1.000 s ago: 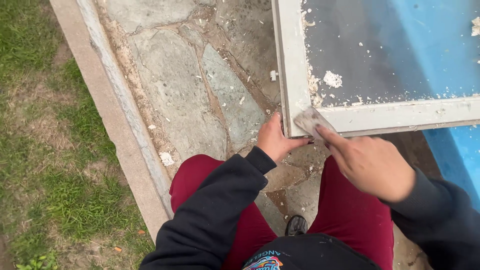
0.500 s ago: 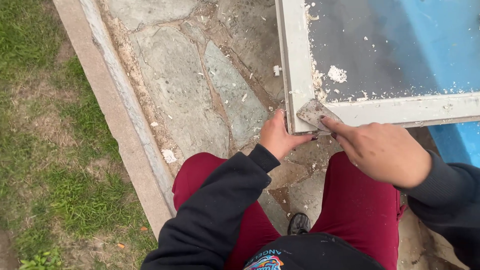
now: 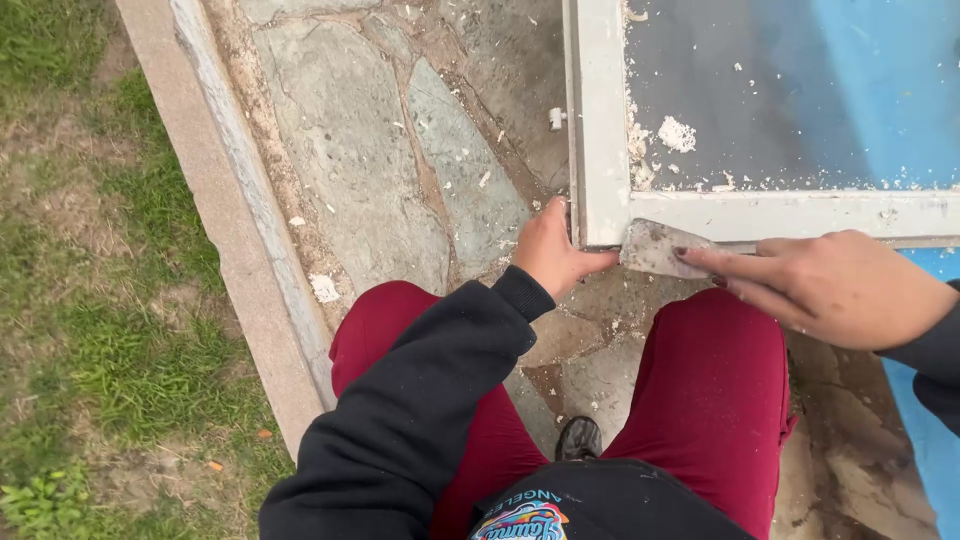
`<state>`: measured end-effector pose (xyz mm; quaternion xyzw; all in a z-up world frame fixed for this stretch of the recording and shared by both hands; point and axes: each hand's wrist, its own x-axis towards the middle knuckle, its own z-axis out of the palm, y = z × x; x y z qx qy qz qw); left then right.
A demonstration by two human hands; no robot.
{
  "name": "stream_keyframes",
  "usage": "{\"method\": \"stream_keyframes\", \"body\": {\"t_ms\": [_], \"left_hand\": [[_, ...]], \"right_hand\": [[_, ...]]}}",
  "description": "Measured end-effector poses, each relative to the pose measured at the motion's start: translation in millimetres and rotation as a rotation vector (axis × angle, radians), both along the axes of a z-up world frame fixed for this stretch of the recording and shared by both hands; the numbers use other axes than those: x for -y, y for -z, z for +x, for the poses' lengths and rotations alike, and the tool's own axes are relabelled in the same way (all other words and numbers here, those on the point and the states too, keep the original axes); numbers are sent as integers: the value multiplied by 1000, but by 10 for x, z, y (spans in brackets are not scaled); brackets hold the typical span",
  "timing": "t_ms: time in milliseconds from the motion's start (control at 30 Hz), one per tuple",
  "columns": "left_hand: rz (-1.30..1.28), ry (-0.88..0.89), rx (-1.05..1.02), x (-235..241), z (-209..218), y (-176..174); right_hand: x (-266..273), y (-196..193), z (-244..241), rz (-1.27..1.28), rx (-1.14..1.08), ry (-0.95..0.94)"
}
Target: The person scrapes old paint and debris from a window frame using a hand scraper.
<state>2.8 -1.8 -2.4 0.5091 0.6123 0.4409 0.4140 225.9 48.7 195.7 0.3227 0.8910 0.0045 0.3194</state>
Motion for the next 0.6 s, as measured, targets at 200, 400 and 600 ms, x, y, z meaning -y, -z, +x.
{"method": "stream_keyframes", "body": {"t_ms": [200,400,600], "left_hand": [[43,-27,-61,55,118,147],[43,-76,-41,21,172,159],[20,-57,-82,-22,191,242]], "right_hand": [[-197,153,49,28,230,-174],[-330,196,-90,37,206,-264],[-415,181,131,191,186,-447]]}}
